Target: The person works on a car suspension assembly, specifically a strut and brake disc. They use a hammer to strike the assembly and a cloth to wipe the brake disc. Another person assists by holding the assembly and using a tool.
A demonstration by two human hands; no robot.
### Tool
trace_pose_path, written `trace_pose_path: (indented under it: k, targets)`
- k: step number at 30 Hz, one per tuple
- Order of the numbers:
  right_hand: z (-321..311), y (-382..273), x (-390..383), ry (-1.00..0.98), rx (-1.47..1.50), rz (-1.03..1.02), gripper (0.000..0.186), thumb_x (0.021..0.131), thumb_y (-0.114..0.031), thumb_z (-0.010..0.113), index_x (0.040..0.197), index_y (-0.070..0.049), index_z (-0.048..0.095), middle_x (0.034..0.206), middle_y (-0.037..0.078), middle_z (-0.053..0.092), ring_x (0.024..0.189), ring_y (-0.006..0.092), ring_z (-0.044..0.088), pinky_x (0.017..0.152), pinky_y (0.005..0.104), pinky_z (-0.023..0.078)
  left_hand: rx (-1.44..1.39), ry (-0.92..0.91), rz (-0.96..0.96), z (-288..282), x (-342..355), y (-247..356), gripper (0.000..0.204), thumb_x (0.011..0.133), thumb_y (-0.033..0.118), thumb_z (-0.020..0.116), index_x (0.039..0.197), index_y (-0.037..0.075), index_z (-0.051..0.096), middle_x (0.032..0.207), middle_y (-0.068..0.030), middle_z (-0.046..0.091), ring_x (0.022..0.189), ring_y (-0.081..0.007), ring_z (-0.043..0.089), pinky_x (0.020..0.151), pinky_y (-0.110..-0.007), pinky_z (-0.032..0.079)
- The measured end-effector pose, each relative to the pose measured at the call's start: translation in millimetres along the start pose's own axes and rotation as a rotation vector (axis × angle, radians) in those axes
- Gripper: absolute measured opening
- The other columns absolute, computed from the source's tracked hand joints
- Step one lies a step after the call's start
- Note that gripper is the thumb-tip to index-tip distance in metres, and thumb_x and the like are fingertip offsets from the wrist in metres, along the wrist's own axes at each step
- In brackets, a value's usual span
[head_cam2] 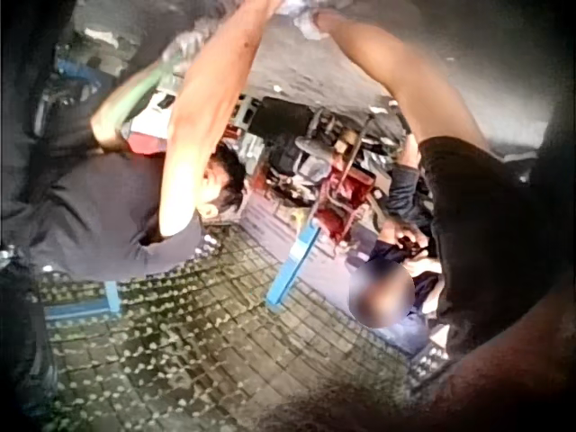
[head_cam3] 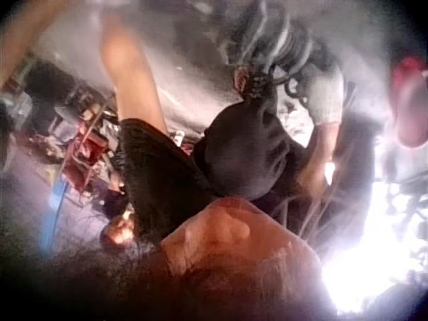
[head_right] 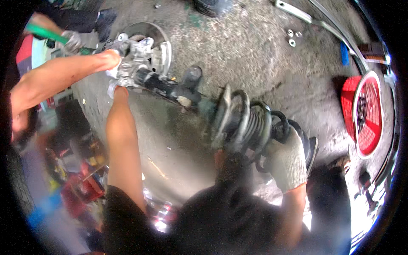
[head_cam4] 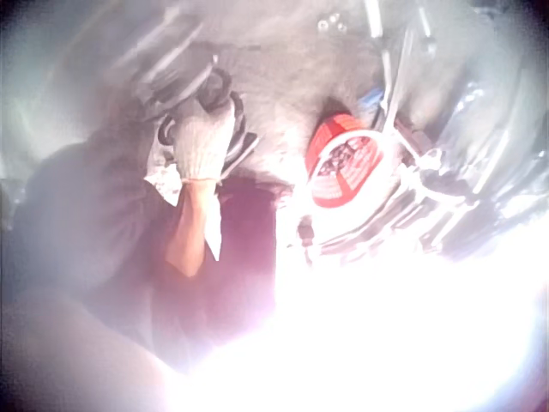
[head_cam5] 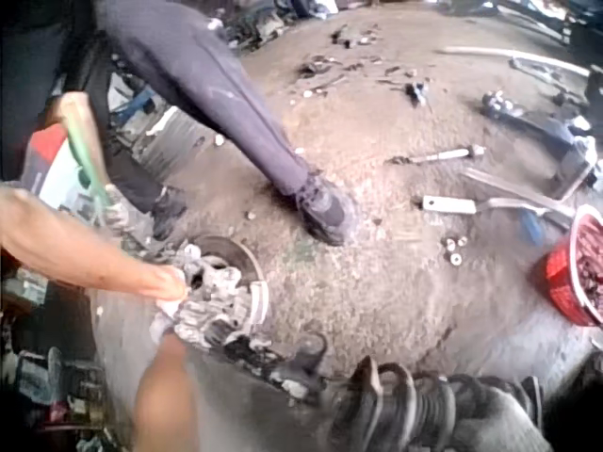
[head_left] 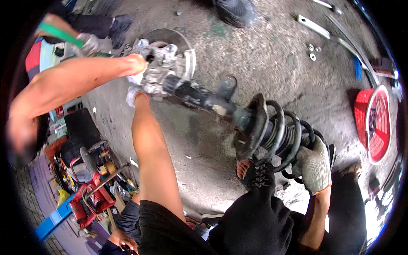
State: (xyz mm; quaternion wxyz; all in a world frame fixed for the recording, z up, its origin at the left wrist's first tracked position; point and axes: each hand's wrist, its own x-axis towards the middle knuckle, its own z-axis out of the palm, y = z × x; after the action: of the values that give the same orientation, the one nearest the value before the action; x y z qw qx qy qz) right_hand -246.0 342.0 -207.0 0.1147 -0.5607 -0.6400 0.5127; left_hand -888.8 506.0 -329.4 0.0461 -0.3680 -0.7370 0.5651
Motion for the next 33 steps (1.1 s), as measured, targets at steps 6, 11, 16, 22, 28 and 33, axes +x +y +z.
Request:
trace_pose_path:
  k: [6, 11, 16, 22, 28, 33]
  targets:
    - [-3.5, 2.9, 7.2, 0.066, -0.380, -0.256, 0.017, 0.055, -0.009, 0.065, 0.072, -0.009, 0.065, 0.077, 0.010, 0.061, 0.084, 0.0336, 0.056, 0.076, 0.0411, 0.045, 0.266, -0.023, 0.160, -22.2, 6.8, 2.2, 0.024, 0.070, 0.021, 0.069, 0.094, 0.018, 0.070, 0.096, -0.0049, 0.068, 0.088, -0.0221, 0.064, 0.077, -0.038, 0.051]
    - [-3.5, 2.6, 6.9, 0.069, -0.333, -0.301, 0.018, 0.053, -0.012, 0.063, 0.071, -0.012, 0.066, 0.072, 0.004, 0.060, 0.081, 0.0306, 0.056, 0.079, 0.0425, 0.043, 0.431, -0.036, 0.205, -24.6, 18.3, 8.1, 0.025, 0.069, 0.020, 0.071, 0.093, 0.019, 0.071, 0.096, -0.0048, 0.068, 0.088, -0.0223, 0.064, 0.078, -0.038, 0.051]
    - [6.0, 19.6, 6.4, -0.014, -0.143, -0.116, 0.021, 0.065, -0.002, 0.059, 0.086, -0.002, 0.062, 0.077, 0.007, 0.062, 0.082, 0.0259, 0.057, 0.073, 0.0359, 0.046, 0.837, -0.109, 0.244, 2.1, 45.5, 0.6, 0.026, 0.067, 0.019, 0.073, 0.093, 0.019, 0.071, 0.096, -0.0046, 0.068, 0.089, -0.0225, 0.064, 0.078, -0.038, 0.051]
    - [4.0, 6.8, -3.9, 0.085, 0.089, 0.105, 0.022, 0.067, -0.001, 0.059, 0.089, 0.001, 0.061, 0.075, 0.008, 0.061, 0.081, 0.0224, 0.058, 0.073, 0.0319, 0.047, 0.944, -0.001, 0.503, -65.7, 38.1, -10.4, 0.013, 0.070, 0.015, 0.066, 0.083, 0.014, 0.071, 0.087, -0.0089, 0.068, 0.080, -0.0237, 0.065, 0.072, -0.038, 0.053]
    - [-10.4, -7.8, -3.0, 0.079, 0.360, 0.396, 0.014, 0.062, -0.009, 0.065, 0.076, -0.004, 0.063, 0.080, 0.019, 0.057, 0.081, 0.0341, 0.054, 0.073, 0.0401, 0.045, 0.606, 0.193, 0.797, -84.0, -33.9, -46.1, 0.012, 0.071, 0.017, 0.059, 0.071, 0.010, 0.069, 0.075, -0.0114, 0.067, 0.072, -0.0270, 0.066, 0.062, -0.041, 0.052]
    - [-9.3, 0.7, 1.0, 0.094, 0.743, 0.529, 0.014, 0.068, -0.008, 0.061, 0.080, -0.001, 0.058, 0.072, 0.015, 0.056, 0.071, 0.0311, 0.055, 0.064, 0.0387, 0.046, 0.695, 0.197, 0.712, -53.2, -31.1, -46.5, 0.012, 0.069, 0.016, 0.061, 0.075, 0.010, 0.070, 0.077, -0.0110, 0.067, 0.075, -0.0273, 0.066, 0.064, -0.041, 0.052]
